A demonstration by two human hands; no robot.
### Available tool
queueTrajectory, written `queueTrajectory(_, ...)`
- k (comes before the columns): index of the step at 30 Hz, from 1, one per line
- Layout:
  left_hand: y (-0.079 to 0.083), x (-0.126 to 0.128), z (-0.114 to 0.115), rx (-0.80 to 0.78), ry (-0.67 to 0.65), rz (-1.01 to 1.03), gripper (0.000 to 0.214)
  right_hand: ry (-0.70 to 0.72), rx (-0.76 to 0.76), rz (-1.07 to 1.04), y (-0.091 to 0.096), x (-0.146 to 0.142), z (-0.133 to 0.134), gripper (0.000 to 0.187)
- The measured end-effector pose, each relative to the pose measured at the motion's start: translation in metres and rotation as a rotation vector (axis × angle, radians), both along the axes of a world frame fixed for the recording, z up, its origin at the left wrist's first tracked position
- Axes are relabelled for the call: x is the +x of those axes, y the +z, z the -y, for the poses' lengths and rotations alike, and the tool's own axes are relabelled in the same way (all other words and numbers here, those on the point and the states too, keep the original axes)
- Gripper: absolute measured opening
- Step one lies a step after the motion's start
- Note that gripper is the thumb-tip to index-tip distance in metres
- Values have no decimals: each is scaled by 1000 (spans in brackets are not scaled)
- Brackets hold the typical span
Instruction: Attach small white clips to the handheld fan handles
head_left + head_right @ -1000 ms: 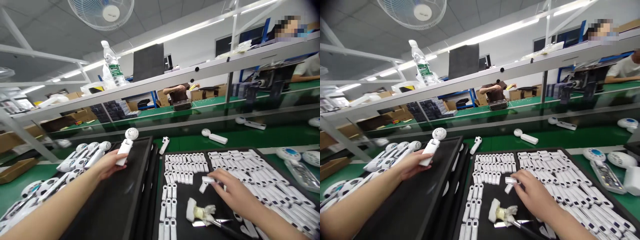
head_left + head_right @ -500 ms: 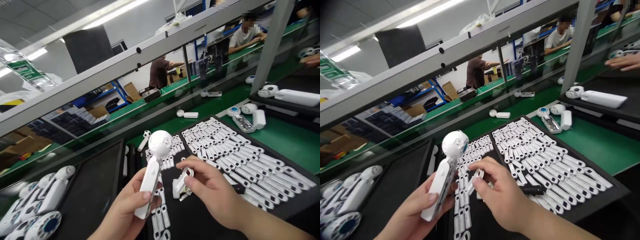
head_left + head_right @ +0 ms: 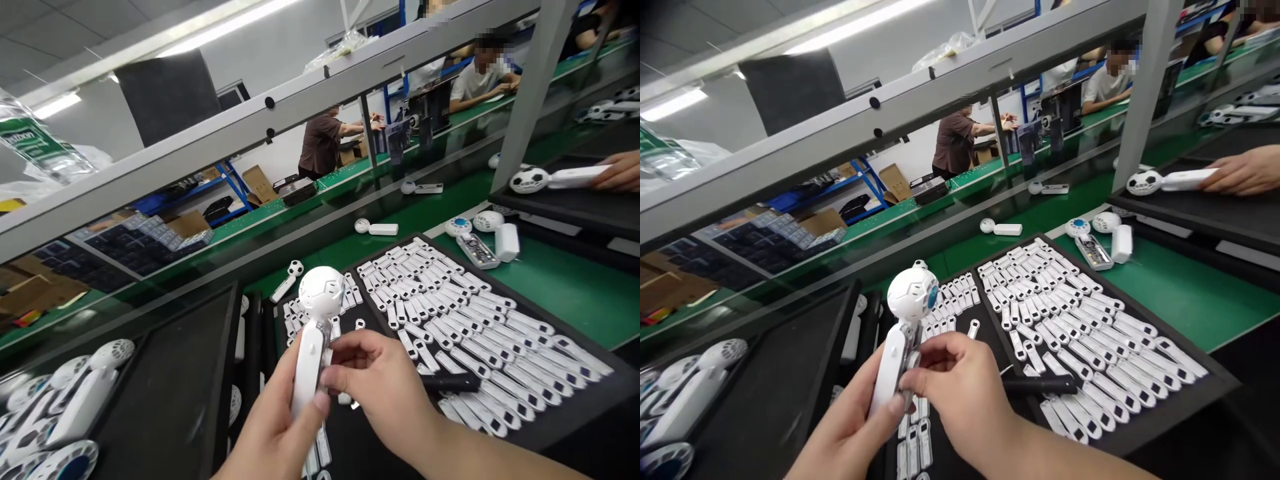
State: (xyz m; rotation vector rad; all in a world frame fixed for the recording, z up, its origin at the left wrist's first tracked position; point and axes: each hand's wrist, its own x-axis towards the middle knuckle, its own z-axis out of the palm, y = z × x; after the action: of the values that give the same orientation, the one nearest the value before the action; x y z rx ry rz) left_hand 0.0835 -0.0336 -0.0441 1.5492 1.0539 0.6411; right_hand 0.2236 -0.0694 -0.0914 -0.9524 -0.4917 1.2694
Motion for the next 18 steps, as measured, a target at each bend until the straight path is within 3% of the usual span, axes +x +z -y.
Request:
queueTrajectory(3,3,10,-8,7,-13,-36,66,-24,150,318,-12,4,3,35)
queueTrajectory(6,2,16,-29,-150,-4,63,38,-2,251,1051,-44,24,13,58)
queueTrajectory(8,-1,16,-43,-265,24,187,25,66,140,1471,-78,41,19,68)
queueTrajectory(10,-6,12,-53,-350,39,286,23,128,70,1778,-112,56,23,54)
queueTrajectory(12,-11,8,-58,-384,42,332,24,139,75,1946,-133,66,25,28)
queueTrajectory(14,-15,4,-60,-418,43,374,24,90,166,2003,-135,74,26,19)
queueTrajectory(16,-15,2,-61,-430,41,419,24,16,249,1930,-120,81,29,15)
queueTrajectory(18,-12,2,-61,-419,37,449,25,-89,222,1723,-96,85,35,16)
